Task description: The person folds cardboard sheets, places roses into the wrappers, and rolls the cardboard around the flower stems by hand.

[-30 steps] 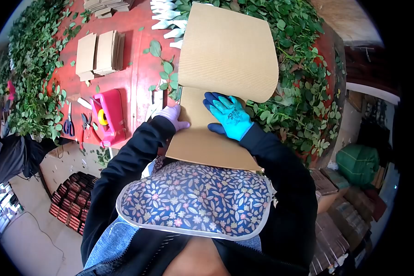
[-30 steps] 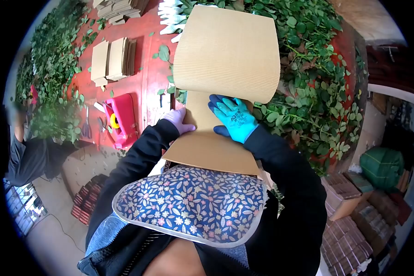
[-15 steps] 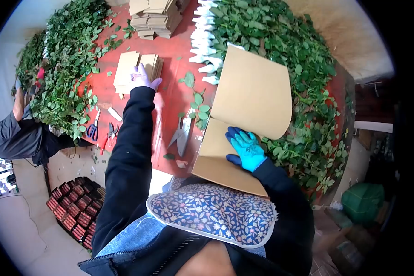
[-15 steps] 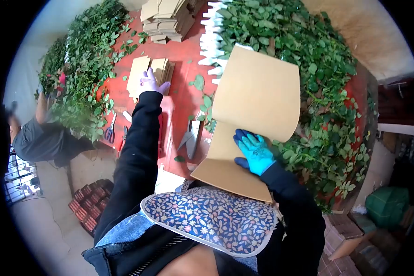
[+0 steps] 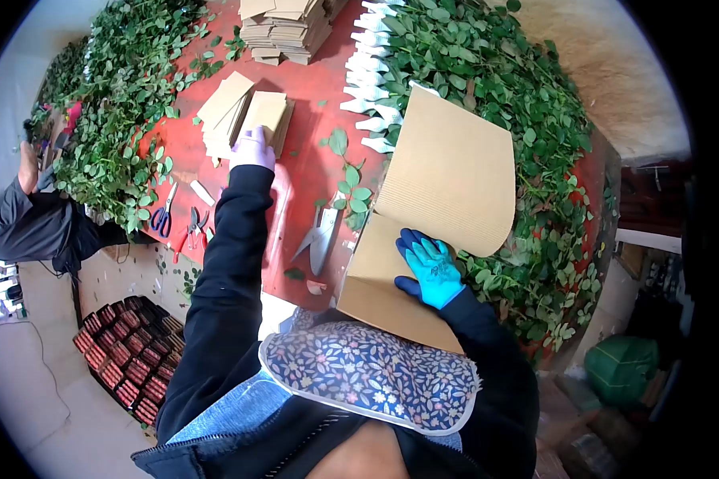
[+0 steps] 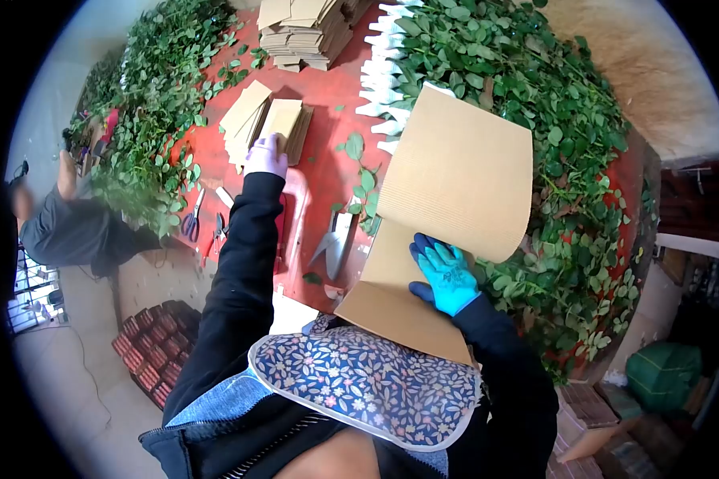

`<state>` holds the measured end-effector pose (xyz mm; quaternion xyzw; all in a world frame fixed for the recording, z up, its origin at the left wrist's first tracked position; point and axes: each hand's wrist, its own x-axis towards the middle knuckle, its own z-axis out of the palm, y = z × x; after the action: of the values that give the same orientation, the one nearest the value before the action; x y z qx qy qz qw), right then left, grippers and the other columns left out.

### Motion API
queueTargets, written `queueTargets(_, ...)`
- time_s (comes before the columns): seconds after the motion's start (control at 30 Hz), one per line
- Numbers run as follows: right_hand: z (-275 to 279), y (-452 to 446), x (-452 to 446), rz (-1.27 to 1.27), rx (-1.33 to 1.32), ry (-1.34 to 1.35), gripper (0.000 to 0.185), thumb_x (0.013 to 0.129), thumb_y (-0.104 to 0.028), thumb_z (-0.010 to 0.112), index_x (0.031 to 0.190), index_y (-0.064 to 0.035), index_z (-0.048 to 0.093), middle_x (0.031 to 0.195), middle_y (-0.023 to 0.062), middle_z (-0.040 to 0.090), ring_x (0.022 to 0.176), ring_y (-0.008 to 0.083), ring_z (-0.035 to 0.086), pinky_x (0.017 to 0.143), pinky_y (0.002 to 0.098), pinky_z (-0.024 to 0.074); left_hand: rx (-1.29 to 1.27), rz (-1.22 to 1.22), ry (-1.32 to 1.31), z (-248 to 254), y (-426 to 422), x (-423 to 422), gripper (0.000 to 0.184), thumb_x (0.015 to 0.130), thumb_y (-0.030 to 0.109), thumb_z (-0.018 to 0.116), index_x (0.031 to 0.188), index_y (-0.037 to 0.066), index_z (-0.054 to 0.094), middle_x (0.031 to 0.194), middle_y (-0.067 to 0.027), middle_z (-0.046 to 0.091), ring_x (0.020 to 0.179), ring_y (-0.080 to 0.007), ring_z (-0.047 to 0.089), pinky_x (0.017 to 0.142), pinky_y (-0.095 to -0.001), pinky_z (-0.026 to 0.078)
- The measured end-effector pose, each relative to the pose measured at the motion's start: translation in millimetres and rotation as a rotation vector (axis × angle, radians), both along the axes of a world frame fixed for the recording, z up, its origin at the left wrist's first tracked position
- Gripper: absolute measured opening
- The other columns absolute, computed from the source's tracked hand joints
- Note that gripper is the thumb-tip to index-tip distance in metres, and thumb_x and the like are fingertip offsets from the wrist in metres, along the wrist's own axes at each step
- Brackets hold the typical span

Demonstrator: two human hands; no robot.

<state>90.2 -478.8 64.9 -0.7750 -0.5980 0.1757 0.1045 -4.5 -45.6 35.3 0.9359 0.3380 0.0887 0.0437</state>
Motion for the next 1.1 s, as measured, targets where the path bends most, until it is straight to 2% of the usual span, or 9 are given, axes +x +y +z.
queueTargets(0.17, -3.0, -0.2, 0.0, -0.013, 0.017, 0.005, 0.075, 0.081, -0.042, 0.067, 0.143, -0.0049, 0.045, 0.152, 0.0139, 0.039, 0.139, 0.0296, 0.036, 0.114, 0.0478, 0.0255, 0.095, 0.279, -0.153, 20.1, 14.1, -24.4, 0.034, 0.083, 0.008, 0.055, 0.116, 0.016, 0.064, 0.083, -0.0180, 0.068, 0.078, -0.0407, 0.067, 0.072, -0.0502, 0.055)
queueTargets(0.27, -4.6, -2.6, 1.3, -0.005, 0.050, 0.022, 0.074, 0.083, -0.041, 0.065, 0.144, -0.0044, 0.043, 0.152, 0.0141, 0.039, 0.139, 0.0303, 0.036, 0.115, 0.0494, 0.0238, -0.014, 0.040, -0.848, 21.2, 23.6, -46.2, 0.026, 0.090, 0.002, 0.060, 0.115, 0.008, 0.065, 0.095, -0.0134, 0.072, 0.082, -0.0268, 0.070, 0.075, -0.0393, 0.056)
queueTargets(0.47, -8.7, -5.0, 0.8, -0.026, 0.004, 0.027, 0.069, 0.088, -0.045, 0.059, 0.144, -0.0061, 0.044, 0.151, 0.0150, 0.040, 0.138, 0.0313, 0.037, 0.115, 0.0494, 0.0219, -1.602, -0.343, -0.499, 45.0, -121.4, -81.5, 0.020, 0.092, 0.005, 0.064, 0.111, 0.000, 0.062, 0.101, -0.0026, 0.066, 0.091, -0.0091, 0.061, 0.078, -0.0244, 0.051)
queueTargets(0.53, -16.4, -7.7, 0.2, 0.004, -0.179, -0.094, 0.068, 0.088, -0.049, 0.057, 0.140, -0.0055, 0.049, 0.144, 0.0160, 0.048, 0.138, 0.0328, 0.037, 0.115, 0.0510, 0.0213, -0.864, -1.005, -0.440, 54.8, -167.8, -59.0, 0.023, 0.092, 0.007, 0.064, 0.114, 0.002, 0.060, 0.087, 0.0020, 0.062, 0.072, -0.0059, 0.055, 0.065, -0.0226, 0.047)
queueTargets(0.6, -52.1, -20.1, 1.5, 0.059, -0.077, -0.233, 0.064, 0.084, -0.048, 0.059, 0.131, -0.0059, 0.058, 0.131, 0.0147, 0.058, 0.125, 0.0312, 0.046, 0.116, 0.0506, 0.0210, -0.814, -1.066, -0.592, 59.1, -194.4, -41.8, 0.023, 0.094, 0.009, 0.062, 0.116, 0.004, 0.059, 0.081, 0.0028, 0.060, 0.064, -0.0061, 0.051, 0.060, -0.0221, 0.044)
queueTargets(0.7, -19.7, 2.7, 5.5, 0.104, -0.312, -0.134, 0.056, 0.077, -0.046, 0.067, 0.117, -0.0057, 0.063, 0.108, 0.0117, 0.061, 0.113, 0.0298, 0.051, 0.108, 0.0500, 0.0301, -1.143, -0.752, -0.670, 35.7, -201.6, -51.3, 0.019, 0.091, 0.009, 0.063, 0.110, 0.007, 0.062, 0.077, -0.0007, 0.061, 0.063, -0.0084, 0.055, 0.058, -0.0243, 0.047)
queueTargets(0.83, -11.4, 14.0, 5.1, 0.102, 0.028, -0.128, 0.055, 0.080, -0.045, 0.067, 0.113, -0.0010, 0.062, 0.114, 0.0154, 0.060, 0.111, 0.0331, 0.051, 0.099, 0.0477, 0.0367, -0.134, -0.510, -0.504, 48.2, -208.2, -44.4, 0.013, 0.081, 0.006, 0.065, 0.093, 0.004, 0.064, 0.074, -0.0083, 0.065, 0.065, -0.0153, 0.066, 0.058, -0.0304, 0.054)
queueTargets(1.03, 10.0, 11.7, 14.2, 0.075, 0.111, -0.060, 0.034, 0.079, -0.025, 0.072, 0.104, -0.0040, 0.065, 0.110, 0.0140, 0.063, 0.100, 0.0316, 0.061, 0.083, 0.0437, 0.0474, -1.145, -0.458, -0.213, 59.9, -190.8, -51.5, 0.016, 0.078, 0.014, 0.069, 0.089, 0.004, 0.065, 0.076, -0.0103, 0.067, 0.065, -0.0219, 0.067, 0.059, -0.0345, 0.055)
queueTargets(1.1, 18.2, 2.8, 7.6, 0.005, 0.094, -0.144, 0.026, 0.079, -0.019, 0.073, 0.100, -0.0054, 0.066, 0.109, 0.0121, 0.065, 0.092, 0.0312, 0.064, 0.076, 0.0416, 0.0515, -0.677, -0.496, -0.243, 26.9, -207.0, -50.1, 0.017, 0.077, 0.016, 0.070, 0.088, 0.004, 0.066, 0.077, -0.0116, 0.067, 0.068, -0.0237, 0.067, 0.062, -0.0365, 0.054)
